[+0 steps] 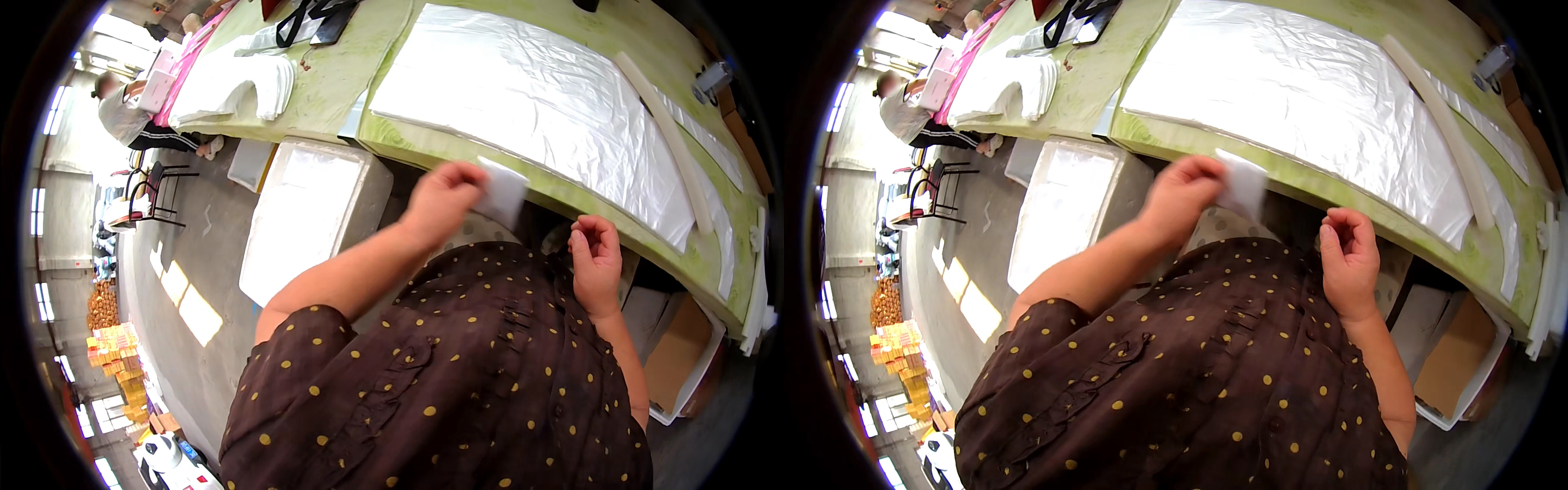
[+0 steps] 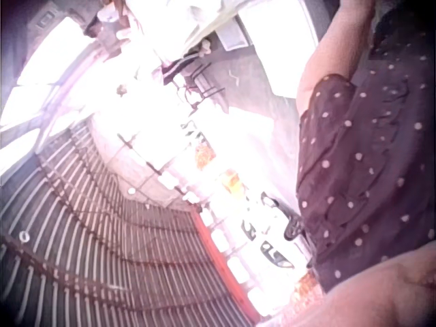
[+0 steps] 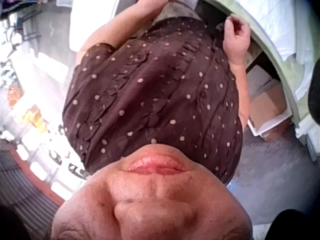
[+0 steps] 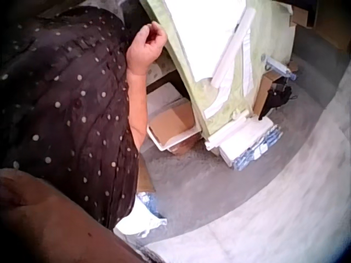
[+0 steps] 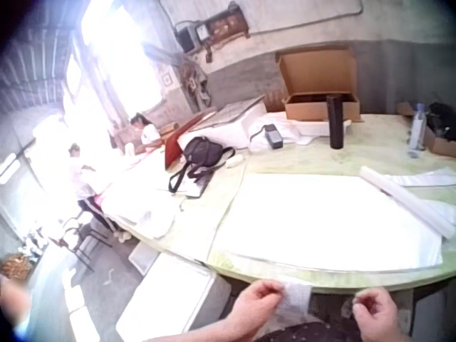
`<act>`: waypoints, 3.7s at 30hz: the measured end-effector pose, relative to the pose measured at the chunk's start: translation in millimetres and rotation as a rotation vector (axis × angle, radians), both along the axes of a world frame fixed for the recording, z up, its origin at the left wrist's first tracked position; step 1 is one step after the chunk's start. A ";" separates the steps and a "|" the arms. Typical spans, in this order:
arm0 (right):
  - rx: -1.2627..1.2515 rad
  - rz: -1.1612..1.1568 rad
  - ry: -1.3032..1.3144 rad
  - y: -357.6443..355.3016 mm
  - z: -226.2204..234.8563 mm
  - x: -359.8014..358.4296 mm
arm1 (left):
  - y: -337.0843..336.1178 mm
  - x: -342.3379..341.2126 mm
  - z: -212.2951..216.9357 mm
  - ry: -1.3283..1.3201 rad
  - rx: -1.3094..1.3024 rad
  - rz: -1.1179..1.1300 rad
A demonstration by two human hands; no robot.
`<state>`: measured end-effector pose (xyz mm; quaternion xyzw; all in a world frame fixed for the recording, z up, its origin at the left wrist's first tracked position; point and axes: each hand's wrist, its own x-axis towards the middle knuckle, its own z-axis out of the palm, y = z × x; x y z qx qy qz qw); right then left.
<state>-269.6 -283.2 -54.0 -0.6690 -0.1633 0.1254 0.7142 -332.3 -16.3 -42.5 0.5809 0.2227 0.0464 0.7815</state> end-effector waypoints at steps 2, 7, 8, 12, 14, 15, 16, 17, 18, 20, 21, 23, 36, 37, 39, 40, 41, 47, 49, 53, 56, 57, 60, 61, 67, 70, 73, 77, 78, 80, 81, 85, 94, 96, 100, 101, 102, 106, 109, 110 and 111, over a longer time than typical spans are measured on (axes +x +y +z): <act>-0.035 0.035 0.017 -5.3 -3.7 -0.9 | 59.3 -10.0 15.4 -0.017 0.212 0.117; -0.026 0.068 0.039 -7.1 -8.3 -2.5 | 224.8 -53.4 39.5 0.168 0.686 0.347; -0.031 0.075 0.048 -6.6 -9.0 -1.8 | 242.6 -60.4 40.7 0.283 0.667 0.358; -0.046 0.088 0.073 -2.5 -10.0 -0.7 | 238.6 -73.9 17.4 0.423 0.699 0.165; -0.061 0.100 0.066 -1.8 -9.7 -1.0 | 230.0 -74.3 -2.6 0.493 0.791 0.106; -0.069 0.106 0.062 -2.1 -9.3 -1.1 | 226.7 -75.9 -9.6 0.535 0.855 0.092; -0.072 0.108 0.054 -3.4 -9.3 -1.2 | 223.8 -77.7 -15.5 0.577 0.920 0.077; -0.074 0.110 0.047 -5.0 -9.3 -1.4 | 222.6 -80.5 -19.5 0.594 1.051 0.060; -0.075 0.109 0.037 -6.0 -9.2 -1.4 | 217.5 -80.2 -16.4 0.605 1.185 0.042; -0.083 0.101 0.041 -8.5 -7.9 -2.8 | 208.1 -82.0 -12.7 0.540 1.427 0.056; -0.087 0.097 0.043 -9.8 -7.1 -4.0 | 203.7 -84.2 -11.9 0.462 1.533 0.089; -0.088 0.079 0.023 -9.5 -6.1 -5.6 | 197.3 -83.0 -7.2 0.330 1.552 0.068; -0.401 -0.347 -0.605 -67.9 31.3 36.7 | 190.8 -78.6 -14.4 0.272 1.157 0.170; -0.526 -0.459 -0.760 -86.1 38.4 52.3 | 179.6 -70.2 -1.8 0.297 1.053 0.190; -0.795 -0.561 -0.907 -129.4 45.5 89.9 | 172.4 -55.2 -3.5 0.208 1.035 0.197; -0.966 -0.645 -0.957 -149.5 45.1 106.9 | 163.8 -47.7 -0.2 0.150 1.026 0.154; -1.053 -0.622 -0.941 -166.9 43.5 123.5 | 153.6 -42.1 -1.2 0.079 0.993 0.157; -1.163 -0.368 -0.662 -197.6 47.3 171.0 | 89.5 33.0 21.0 -0.288 1.112 0.014; -1.140 -0.389 -0.643 -185.3 52.8 168.7 | 85.0 61.9 26.4 -0.379 1.288 -0.065; -1.240 -0.373 -0.567 -182.7 64.8 163.5 | 128.8 113.9 10.7 -0.067 1.491 0.115; -1.189 -0.281 -0.314 -175.4 84.0 144.6 | 145.3 125.9 15.3 0.346 1.453 0.147; -1.059 -0.274 -0.314 -176.6 79.6 137.6 | 162.0 125.0 12.1 0.374 1.453 0.140; -0.692 -0.291 -0.075 -178.8 61.2 108.8 | 188.0 123.7 9.2 0.445 1.300 0.136; -0.581 -0.305 0.002 -176.8 53.7 98.4 | 191.2 122.3 12.9 0.471 1.246 0.129; -0.098 -0.317 0.197 -116.7 30.2 32.8 | 204.4 125.3 28.2 0.550 1.185 0.018; -0.134 -0.306 0.454 -93.2 32.2 28.5 | 196.0 130.9 36.8 0.553 1.203 -0.025; -0.150 -0.318 0.332 -84.7 23.1 25.4 | 192.4 131.7 35.7 0.481 1.180 0.025; -0.078 -0.230 0.377 -82.0 27.1 25.7 | 226.5 120.9 18.6 0.526 1.028 0.018; -0.061 -0.217 0.381 -82.2 27.0 25.3 | 224.6 119.9 19.9 0.525 0.979 -0.016; -0.075 -0.187 0.366 -85.5 28.1 24.5 | 222.3 114.4 25.2 0.524 0.881 -0.080; -0.081 -0.186 0.348 -86.6 33.3 22.4 | 218.4 110.2 27.5 0.518 0.894 -0.058; -0.027 -0.215 0.235 -85.3 27.3 16.9 | 190.6 101.9 44.4 0.522 0.948 0.047; -0.179 -0.174 0.204 -74.0 34.9 23.7 | -9.4 149.9 80.3 -0.448 1.255 -0.268; -0.201 -0.149 0.183 -75.0 34.6 21.6 | -74.0 164.4 81.0 -0.552 1.181 -0.441; -0.244 -0.121 0.109 -87.2 30.2 15.4 | -150.3 186.7 56.8 -0.554 1.376 -0.874; -0.280 -0.194 0.079 -91.1 31.1 14.0 | -154.3 185.4 52.5 -0.520 1.394 -0.889; -0.326 -0.272 0.085 -97.7 39.5 14.4 | -159.8 184.7 51.7 -0.490 1.413 -0.909; -0.421 -0.496 -0.138 -126.6 44.8 27.1 | -165.1 187.1 70.7 -0.429 1.517 -0.913; -0.536 -0.409 -0.203 -130.3 52.5 42.6 | -188.8 210.8 77.3 -0.705 1.356 -0.890; -0.573 -0.351 -0.326 -132.0 39.3 49.1 | -202.2 217.5 76.5 -0.654 1.285 -0.947; -0.606 -0.292 -0.449 -133.0 31.7 52.8 | -214.0 224.2 74.9 -0.603 1.215 -1.004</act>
